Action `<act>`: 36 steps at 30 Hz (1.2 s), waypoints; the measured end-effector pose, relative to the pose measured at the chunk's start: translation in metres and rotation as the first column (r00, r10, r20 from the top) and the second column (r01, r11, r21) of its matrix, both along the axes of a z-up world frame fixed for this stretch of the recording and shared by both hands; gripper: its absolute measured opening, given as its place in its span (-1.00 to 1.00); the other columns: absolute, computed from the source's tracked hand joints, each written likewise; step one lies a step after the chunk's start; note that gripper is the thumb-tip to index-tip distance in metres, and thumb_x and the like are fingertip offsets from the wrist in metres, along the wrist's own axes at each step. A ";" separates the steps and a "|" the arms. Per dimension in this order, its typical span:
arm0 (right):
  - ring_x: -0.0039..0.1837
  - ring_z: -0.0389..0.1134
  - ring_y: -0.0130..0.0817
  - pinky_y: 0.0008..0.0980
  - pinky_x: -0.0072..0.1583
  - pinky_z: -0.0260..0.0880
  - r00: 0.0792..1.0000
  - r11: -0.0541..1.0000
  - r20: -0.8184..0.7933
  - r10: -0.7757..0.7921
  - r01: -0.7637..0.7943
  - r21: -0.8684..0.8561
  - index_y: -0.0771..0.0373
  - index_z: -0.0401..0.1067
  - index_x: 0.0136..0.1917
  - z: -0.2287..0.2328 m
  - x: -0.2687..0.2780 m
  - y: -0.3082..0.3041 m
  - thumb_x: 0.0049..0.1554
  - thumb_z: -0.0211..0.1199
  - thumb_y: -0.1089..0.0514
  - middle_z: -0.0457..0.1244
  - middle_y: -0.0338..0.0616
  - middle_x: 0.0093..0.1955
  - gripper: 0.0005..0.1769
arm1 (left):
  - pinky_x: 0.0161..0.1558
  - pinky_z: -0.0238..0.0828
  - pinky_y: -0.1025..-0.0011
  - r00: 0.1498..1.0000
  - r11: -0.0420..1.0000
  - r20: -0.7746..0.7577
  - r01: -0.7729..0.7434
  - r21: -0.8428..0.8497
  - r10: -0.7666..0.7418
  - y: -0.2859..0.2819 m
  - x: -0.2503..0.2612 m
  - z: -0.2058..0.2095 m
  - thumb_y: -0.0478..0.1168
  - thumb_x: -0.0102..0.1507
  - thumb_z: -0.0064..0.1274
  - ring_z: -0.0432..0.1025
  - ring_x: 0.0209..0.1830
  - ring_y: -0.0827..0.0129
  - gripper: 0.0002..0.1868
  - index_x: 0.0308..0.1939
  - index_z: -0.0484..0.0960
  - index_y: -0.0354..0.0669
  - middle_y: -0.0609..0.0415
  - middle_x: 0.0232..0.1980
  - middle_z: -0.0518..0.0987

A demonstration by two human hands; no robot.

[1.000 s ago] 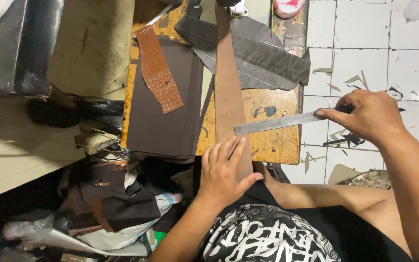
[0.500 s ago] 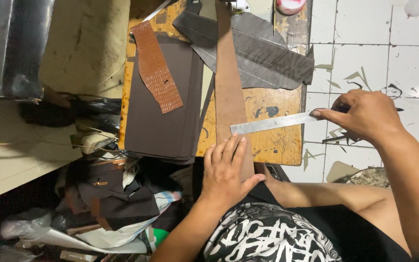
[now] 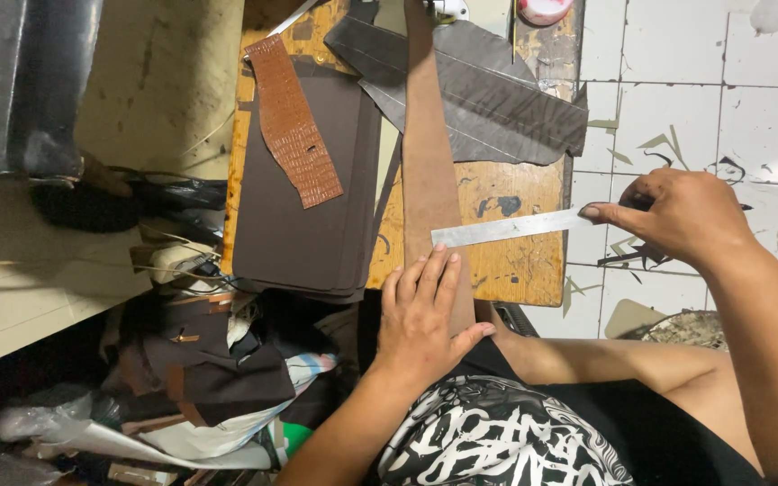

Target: Measuring and marking leather strips using a ruler and a pen on a workbench

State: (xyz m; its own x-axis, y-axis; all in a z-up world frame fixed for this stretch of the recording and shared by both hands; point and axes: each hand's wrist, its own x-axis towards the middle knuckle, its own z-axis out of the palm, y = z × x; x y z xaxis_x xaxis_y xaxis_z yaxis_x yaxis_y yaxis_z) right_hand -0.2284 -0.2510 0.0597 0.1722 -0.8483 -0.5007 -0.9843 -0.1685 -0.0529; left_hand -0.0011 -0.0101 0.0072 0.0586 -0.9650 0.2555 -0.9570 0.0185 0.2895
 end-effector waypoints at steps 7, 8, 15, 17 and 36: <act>-0.11 0.46 -0.14 -0.22 -0.05 0.32 1.000 1.000 0.002 0.002 -0.002 -0.011 0.07 0.62 -0.19 -0.001 -0.003 0.001 0.02 0.21 -0.65 0.46 -0.10 -0.36 -0.25 | 0.36 0.14 -0.02 1.000 1.000 -0.018 0.003 0.024 -0.002 0.001 0.001 0.002 0.48 0.13 0.10 0.32 0.40 0.04 0.03 0.47 0.35 -0.14 -0.02 0.54 0.33; -0.16 0.47 -0.18 -0.23 -0.08 0.32 1.000 1.000 0.012 -0.010 0.010 -0.001 0.09 0.60 -0.21 0.002 -0.002 0.002 0.03 0.22 -0.64 0.46 -0.11 -0.39 -0.25 | 0.36 0.15 -0.02 1.000 1.000 -0.016 0.004 0.026 -0.003 0.000 0.001 0.003 0.48 0.15 0.05 0.31 0.40 0.05 0.02 0.47 0.35 -0.14 -0.02 0.53 0.33; -0.17 0.46 -0.20 -0.25 -0.09 0.32 1.000 1.000 0.006 -0.020 0.020 0.014 0.11 0.60 -0.21 0.004 0.000 0.002 0.03 0.23 -0.63 0.45 -0.10 -0.41 -0.25 | 0.36 0.14 -0.02 1.000 0.999 -0.007 0.010 0.033 -0.010 0.000 0.001 0.002 0.49 0.17 0.02 0.31 0.40 0.04 0.02 0.47 0.35 -0.15 -0.01 0.54 0.33; -0.20 0.47 -0.22 -0.26 -0.09 0.32 0.999 0.999 0.015 -0.029 0.029 0.015 0.10 0.59 -0.21 0.005 0.000 0.002 0.04 0.24 -0.62 0.44 -0.11 -0.44 -0.27 | 0.37 0.13 -0.02 1.000 0.999 -0.002 0.007 0.041 -0.007 0.001 0.000 0.000 0.48 0.14 0.08 0.30 0.42 0.05 0.04 0.48 0.33 -0.14 0.00 0.55 0.31; 0.01 0.46 -0.27 -0.33 0.06 0.43 0.889 0.778 0.303 0.345 -0.090 -0.621 0.28 0.70 0.16 -0.045 -0.062 -0.013 0.45 0.45 -0.12 0.48 -0.09 0.09 -0.62 | 0.28 0.19 0.01 0.997 0.999 0.078 -0.015 0.051 0.011 -0.006 -0.003 0.006 0.51 0.06 0.17 0.33 0.32 0.06 0.09 0.43 0.39 -0.19 -0.05 0.50 0.37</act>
